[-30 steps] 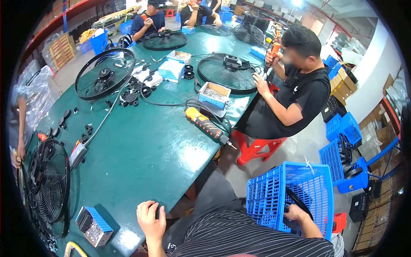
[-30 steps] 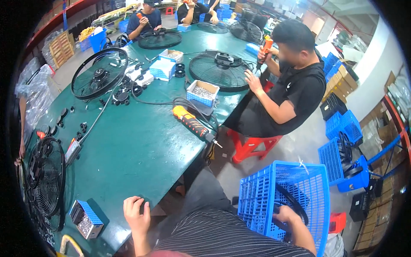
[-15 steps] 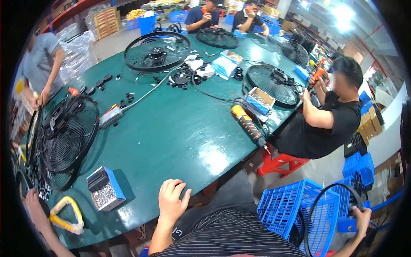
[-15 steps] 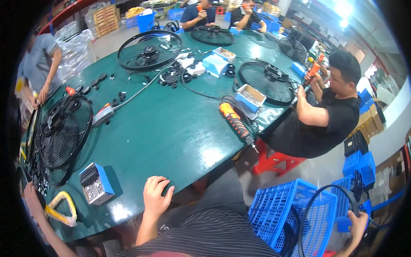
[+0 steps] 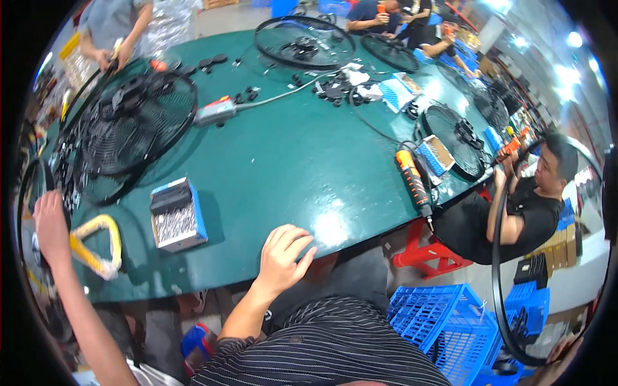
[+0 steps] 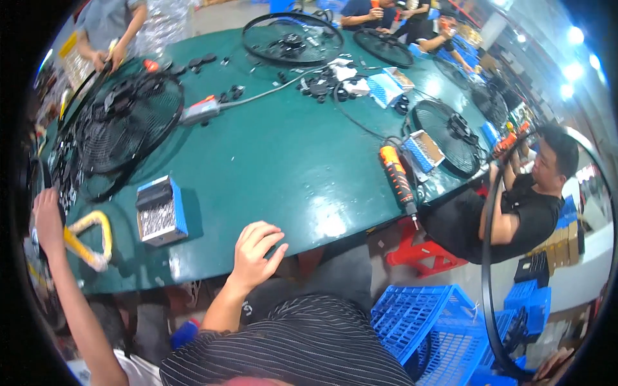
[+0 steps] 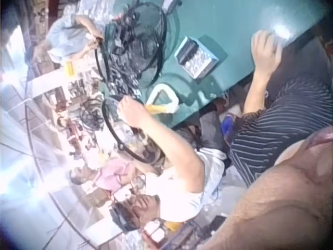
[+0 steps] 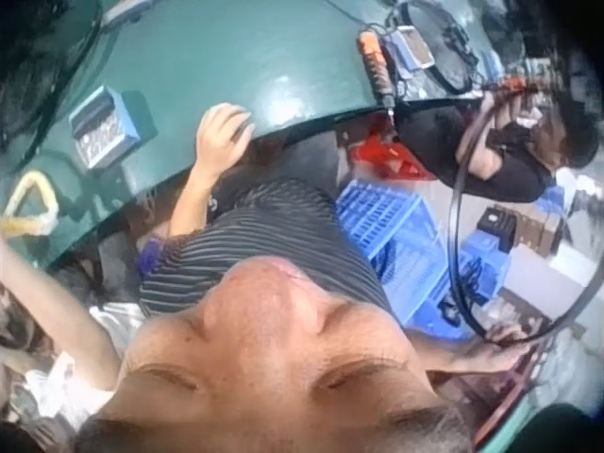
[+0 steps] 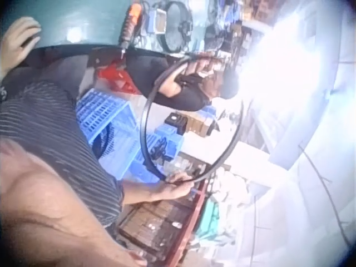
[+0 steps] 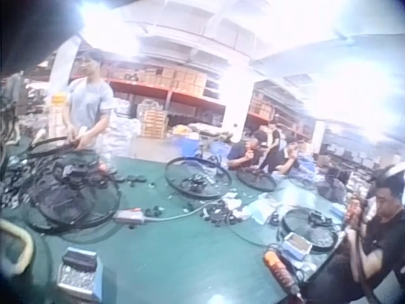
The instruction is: Assembling the protective guards and central components of industrial fans.
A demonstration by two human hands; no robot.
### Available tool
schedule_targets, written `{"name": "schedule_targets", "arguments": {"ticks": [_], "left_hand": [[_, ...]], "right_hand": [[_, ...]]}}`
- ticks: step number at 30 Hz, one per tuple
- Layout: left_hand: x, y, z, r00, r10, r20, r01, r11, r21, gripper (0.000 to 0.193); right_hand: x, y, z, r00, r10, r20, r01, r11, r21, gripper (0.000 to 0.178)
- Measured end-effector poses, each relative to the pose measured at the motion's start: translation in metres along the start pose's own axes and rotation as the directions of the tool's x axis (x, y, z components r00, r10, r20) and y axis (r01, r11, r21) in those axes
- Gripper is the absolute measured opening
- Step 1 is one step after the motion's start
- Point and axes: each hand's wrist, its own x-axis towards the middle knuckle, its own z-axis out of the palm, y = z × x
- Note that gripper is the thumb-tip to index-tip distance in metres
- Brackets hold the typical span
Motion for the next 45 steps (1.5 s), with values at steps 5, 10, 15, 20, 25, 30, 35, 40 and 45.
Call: {"name": "schedule_targets", "arguments": {"ticks": [5, 10, 15, 20, 25, 30, 35, 40, 45], "left_hand": [[-0.029, 0.014, -0.024, 0.976, -0.05, -0.214, 0.047, 0.999, -0.018, 0.02], [-0.08, 0.034, -0.046, 0.901, -0.241, -0.36, 0.239, 0.97, -0.05, 0.018], [-0.112, 0.054, -0.057, 0.861, -0.269, -0.432, 0.411, 0.868, 0.279, 0.022], [-0.108, 0.053, -0.065, 0.823, -0.373, -0.429, 0.556, 0.684, 0.471, 0.04], [-0.083, 0.026, -0.079, 0.85, -0.38, -0.366, 0.527, 0.649, 0.55, 0.05], [-0.05, 0.003, -0.075, 0.852, -0.433, -0.295, 0.524, 0.706, 0.477, 0.057], [-0.035, -0.019, -0.052, 0.843, -0.449, -0.297, 0.535, 0.644, 0.547, 0.05], [-0.043, -0.03, -0.048, 0.816, -0.39, -0.428, 0.565, 0.696, 0.443, 0.045], [-0.052, -0.032, -0.048, 0.683, -0.491, -0.54, 0.65, 0.747, 0.142, 0.042]], "right_hand": [[0.13, 0.125, 0.124, 0.793, -0.58, -0.186, 0.433, 0.751, -0.499, 0.038], [0.176, 0.216, 0.358, 0.399, -0.495, 0.772, 0.899, 0.043, -0.437, 0.051], [0.128, 0.293, 0.492, 0.227, -0.643, 0.731, 0.966, 0.245, -0.084, 0.059], [0.13, 0.329, 0.481, 0.281, -0.48, 0.831, 0.894, 0.445, -0.046, 0.053], [0.225, 0.35, 0.44, 0.496, -0.687, 0.531, 0.858, 0.481, -0.18, 0.045], [0.299, 0.417, 0.42, 0.928, -0.242, 0.284, 0.301, 0.934, -0.19, 0.04], [0.308, 0.458, 0.407, 0.931, -0.189, 0.311, 0.201, 0.979, -0.007, 0.044], [0.309, 0.458, 0.408, 0.951, -0.152, 0.268, 0.133, 0.987, 0.088, 0.046], [0.312, 0.452, 0.412, 0.958, -0.052, 0.281, 0.01, 0.989, 0.149, 0.052]]}}
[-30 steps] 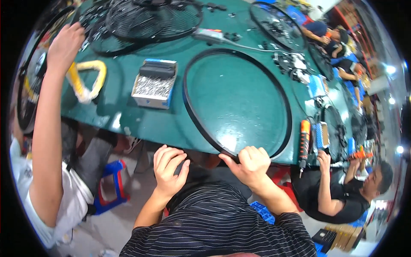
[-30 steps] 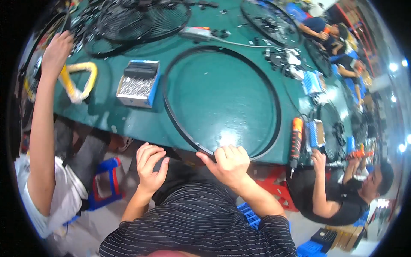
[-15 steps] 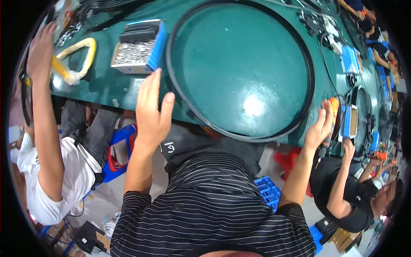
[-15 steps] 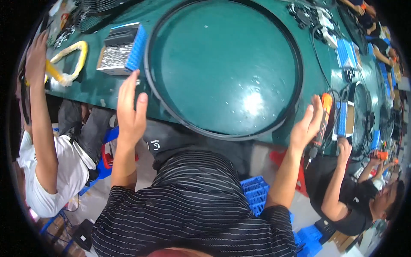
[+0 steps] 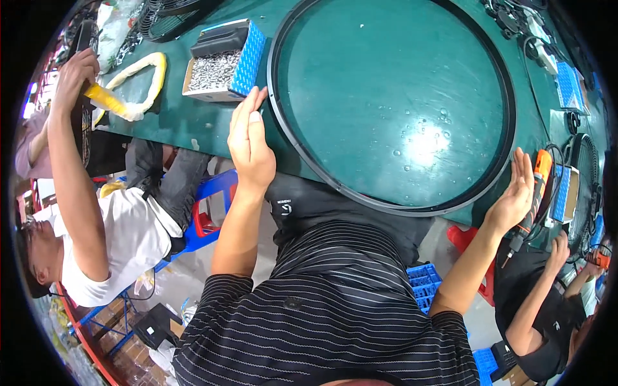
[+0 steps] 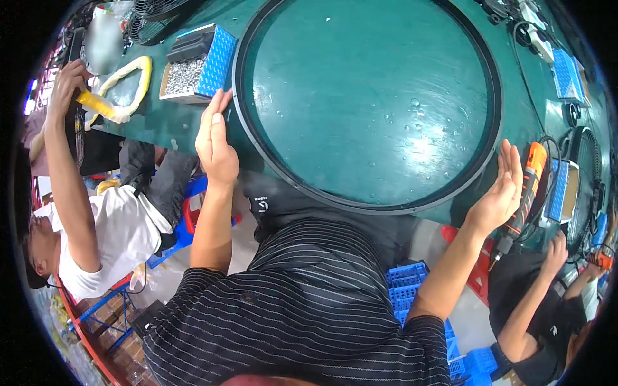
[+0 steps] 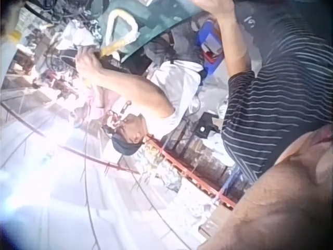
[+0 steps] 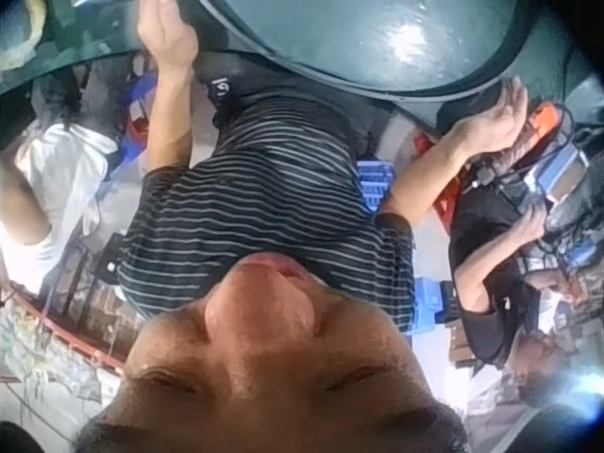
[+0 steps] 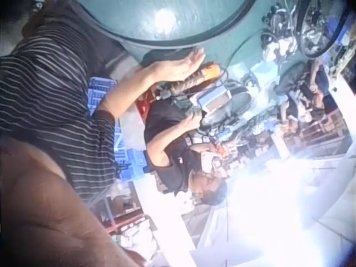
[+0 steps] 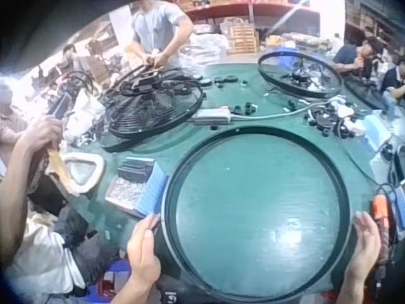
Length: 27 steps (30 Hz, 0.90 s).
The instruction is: Assembling the protective guards and central components of industrial fans.
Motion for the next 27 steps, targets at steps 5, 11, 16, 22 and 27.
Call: {"name": "schedule_targets", "arguments": {"ticks": [5, 11, 16, 22, 27], "left_hand": [[0.004, 0.004, 0.002, 0.996, 0.06, 0.067, -0.075, 0.969, 0.237, 0.049], [-0.038, 0.054, -0.001, 0.985, 0.035, 0.168, -0.052, 0.994, 0.098, 0.076], [-0.094, 0.07, -0.028, 0.884, -0.432, 0.18, 0.465, 0.766, -0.445, 0.059], [-0.076, 0.059, -0.034, 0.988, 0.137, 0.07, -0.153, 0.935, 0.32, 0.058], [-0.029, 0.041, 0.015, 0.955, 0.146, 0.258, -0.242, 0.886, 0.394, 0.088]], "right_hand": [[-0.008, -0.002, 0.006, 0.994, -0.044, 0.103, 0.074, 0.948, -0.31, 0.049], [0.039, -0.035, 0.004, 0.959, 0.056, 0.278, 0.084, 0.88, -0.467, 0.061], [0.022, -0.083, 0.01, 0.928, -0.323, 0.185, 0.372, 0.792, -0.484, 0.03], [-0.13, -0.097, 0.013, 0.571, 0.465, 0.677, -0.628, 0.778, -0.005, 0.025], [-0.164, -0.087, 0.027, 0.524, 0.421, 0.74, -0.592, 0.805, -0.038, 0.037]]}}
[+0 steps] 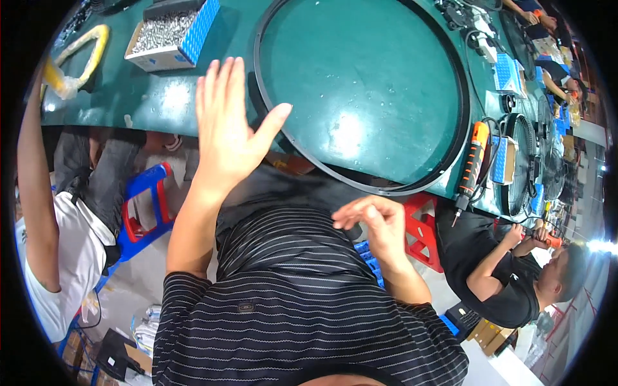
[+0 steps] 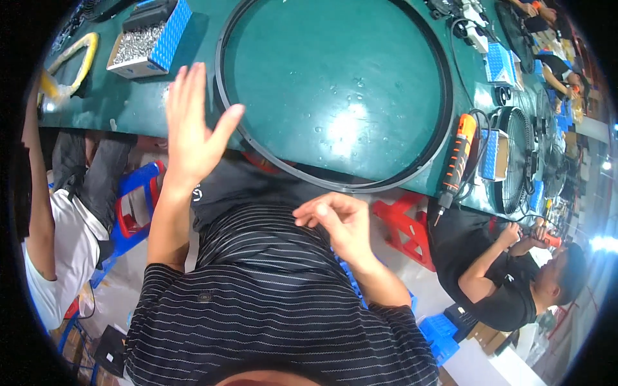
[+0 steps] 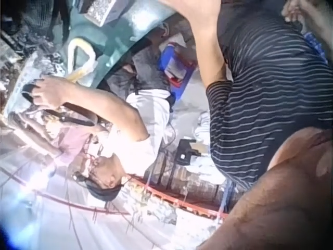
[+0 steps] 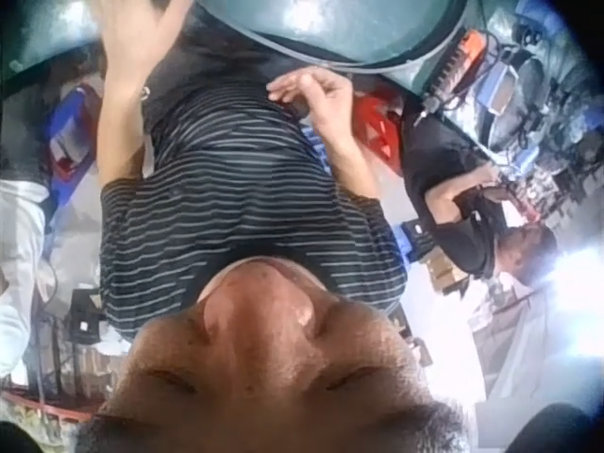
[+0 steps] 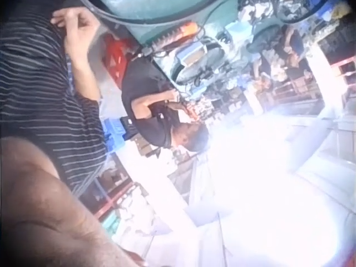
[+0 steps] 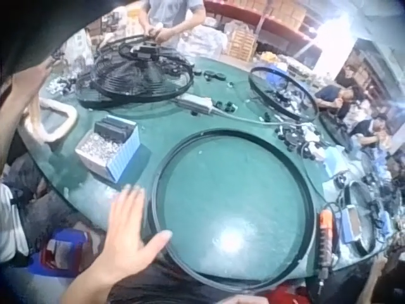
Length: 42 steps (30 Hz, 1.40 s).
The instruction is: Assembling the protective guards and central components of industrial fans.
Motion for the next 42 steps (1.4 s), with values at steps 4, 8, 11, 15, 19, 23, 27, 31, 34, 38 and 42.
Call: {"name": "schedule_targets", "arguments": {"ticks": [4, 8, 11, 15, 19, 23, 27, 31, 34, 38, 42], "left_hand": [[0.0, 0.003, 0.018, 1.0, -0.018, 0.004, 0.018, 0.996, -0.086, 0.088], [-0.036, 0.037, -0.003, 0.982, -0.183, -0.045, 0.147, 0.893, -0.425, 0.097], [-0.048, 0.056, -0.021, 0.966, -0.192, -0.174, 0.016, 0.714, -0.7, 0.11], [-0.024, 0.038, -0.034, 0.906, -0.421, -0.054, -0.016, 0.094, -0.995, 0.099], [-0.011, 0.037, -0.053, 0.946, -0.31, -0.095, -0.075, 0.075, -0.994, 0.096], [-0.024, 0.056, -0.064, 0.955, -0.214, -0.207, -0.182, 0.131, -0.974, 0.107], [-0.032, 0.05, -0.063, 0.964, -0.149, -0.219, -0.19, 0.187, -0.964, 0.109], [-0.03, 0.044, -0.063, 0.964, -0.131, -0.233, -0.202, 0.214, -0.956, 0.108], [-0.023, 0.034, -0.056, 0.963, -0.218, -0.16, -0.108, 0.233, -0.966, 0.097], [-0.013, 0.015, -0.037, 0.972, -0.225, 0.071, 0.228, 0.813, -0.536, 0.073], [-0.012, 0.025, -0.041, 0.997, 0.081, -0.003, -0.07, 0.84, -0.538, 0.08]], "right_hand": [[0.021, 0.014, 0.022, 0.954, 0.279, -0.113, -0.244, 0.937, 0.252, 0.053], [0.007, 0.03, 0.033, 0.947, 0.217, -0.238, -0.132, 0.936, 0.326, 0.051], [-0.02, 0.032, 0.01, 0.97, 0.152, -0.19, -0.067, 0.917, 0.394, 0.04], [-0.028, 0.027, -0.049, 0.993, 0.083, -0.085, -0.05, 0.941, 0.336, 0.047], [-0.021, 0.018, -0.096, 0.992, -0.048, 0.121, 0.017, 0.97, 0.241, 0.049], [-0.021, 0.018, -0.118, 0.997, -0.004, 0.079, -0.016, 0.967, 0.255, 0.047], [-0.019, 0.02, -0.125, 0.994, 0.056, 0.096, -0.079, 0.966, 0.247, 0.048], [-0.015, 0.016, -0.112, 0.994, -0.037, 0.105, 0.006, 0.961, 0.275, 0.046], [-0.008, -0.003, -0.094, 0.99, -0.139, 0.028, 0.127, 0.956, 0.265, 0.04], [-0.011, -0.081, -0.083, 0.894, -0.344, -0.286, 0.356, 0.934, -0.011, 0.036], [-0.037, -0.19, -0.056, 0.546, -0.823, -0.153, 0.739, 0.56, -0.375, 0.04]]}}
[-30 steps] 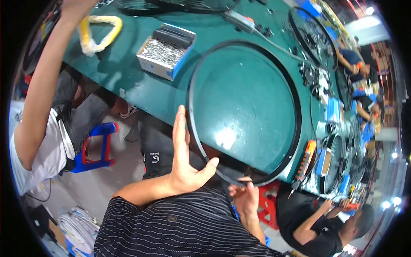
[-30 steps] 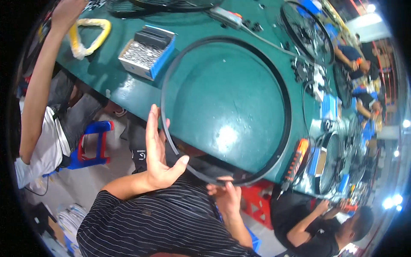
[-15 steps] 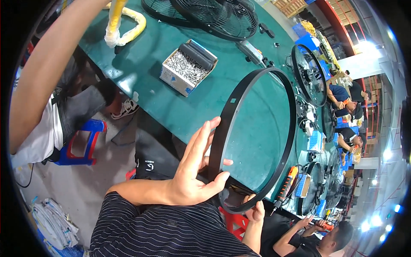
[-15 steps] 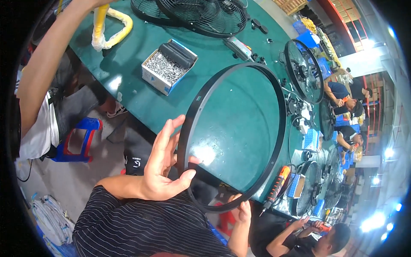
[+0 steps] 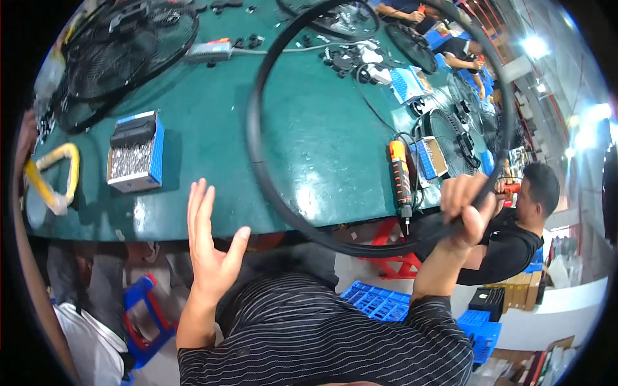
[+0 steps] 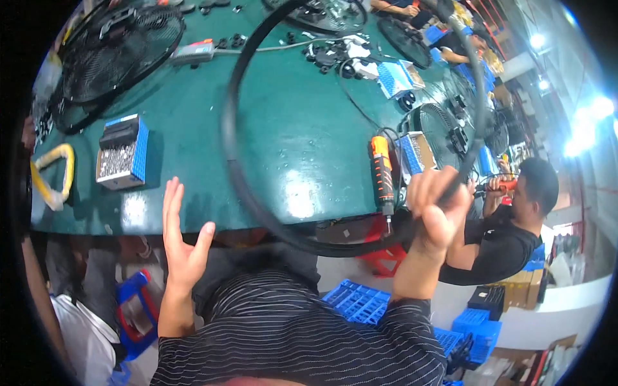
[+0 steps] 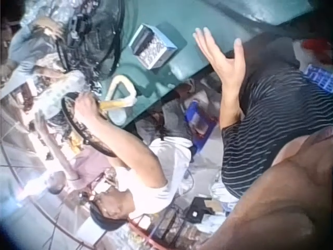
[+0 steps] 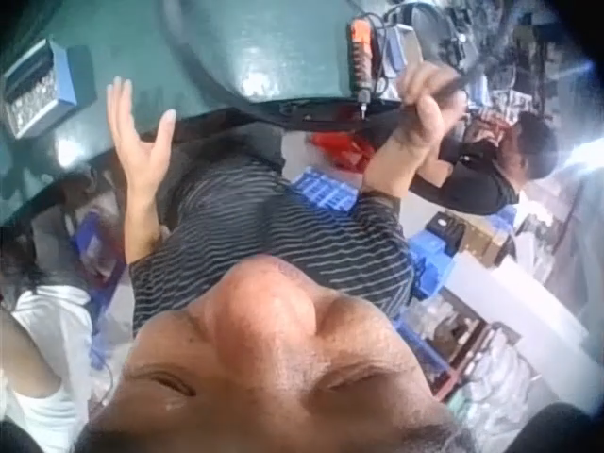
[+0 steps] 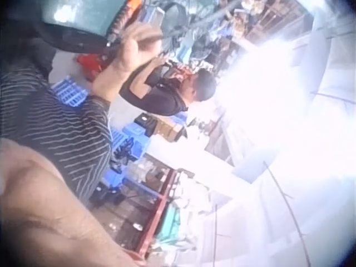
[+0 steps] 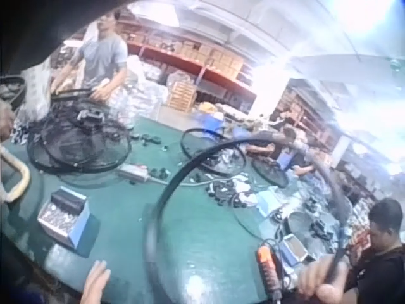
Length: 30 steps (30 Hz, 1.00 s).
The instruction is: Assembling the protective guards and central components of industrial fans.
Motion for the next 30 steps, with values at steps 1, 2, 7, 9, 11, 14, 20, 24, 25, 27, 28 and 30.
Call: {"name": "schedule_targets", "arguments": {"ticks": [1, 2, 7, 9, 11, 14, 20, 24, 25, 27, 28, 30], "left_hand": [[0.005, 0.006, 0.001, 1.0, 0.02, 0.012, -0.019, 0.993, -0.12, 0.08], [0.013, 0.012, 0.002, 0.999, 0.036, 0.013, -0.032, 0.972, -0.231, 0.081], [0.042, 0.044, 0.002, 0.997, 0.077, -0.014, -0.06, 0.638, -0.768, 0.103], [0.041, 0.047, 0.009, 0.999, -0.018, 0.03, 0.034, 0.617, -0.787, 0.106], [0.034, 0.043, 0.013, 0.978, -0.19, 0.08, 0.194, 0.708, -0.679, 0.106], [0.02, 0.037, 0.014, 0.974, -0.22, 0.054, 0.194, 0.69, -0.698, 0.102], [0.007, 0.037, 0.006, 0.992, -0.122, 0.034, 0.118, 0.788, -0.605, 0.098], [0.016, 0.007, 0.0, 0.984, -0.087, -0.156, 0.047, 0.969, -0.243, 0.095], [0.02, -0.005, 0.0, 0.972, -0.044, -0.231, 0.043, 0.999, -0.012, 0.088], [0.027, -0.029, 0.002, 0.961, -0.091, -0.262, 0.186, 0.912, 0.365, 0.082], [0.026, -0.039, 0.0, 0.972, -0.114, -0.208, 0.193, 0.89, 0.414, 0.08], [0.022, -0.052, 0.001, 0.981, -0.11, -0.162, 0.172, 0.877, 0.449, 0.076]], "right_hand": [[0.005, -0.018, 0.012, 0.997, -0.077, 0.014, 0.078, 0.994, -0.079, 0.046], [0.005, -0.029, 0.028, 0.984, -0.147, 0.102, 0.17, 0.945, -0.279, 0.048], [0.018, 0.025, 0.104, 0.568, 0.037, 0.822, 0.608, 0.654, -0.45, 0.041], [-0.004, 0.063, 0.127, 0.574, 0.024, 0.819, 0.615, 0.648, -0.45, 0.035], [-0.025, 0.083, 0.127, 0.561, -0.004, 0.828, 0.643, 0.631, -0.433, 0.034], [-0.046, 0.1, 0.124, 0.524, 0.015, 0.851, 0.645, 0.646, -0.408, 0.036], [-0.046, 0.093, 0.129, 0.46, 0.057, 0.886, 0.642, 0.668, -0.376, 0.037], [-0.042, 0.102, 0.148, 0.501, 0.072, 0.862, 0.628, 0.655, -0.42, 0.037], [-0.042, 0.106, 0.151, 0.499, 0.12, 0.858, 0.64, 0.617, -0.459, 0.036], [-0.041, 0.114, 0.151, 0.561, 0.09, 0.823, 0.604, 0.635, -0.482, 0.039], [-0.038, 0.116, 0.144, 0.59, 0.121, 0.798, 0.573, 0.633, -0.52, 0.05], [-0.025, 0.123, 0.119, 0.734, 0.019, 0.678, 0.532, 0.605, -0.592, 0.054]]}}
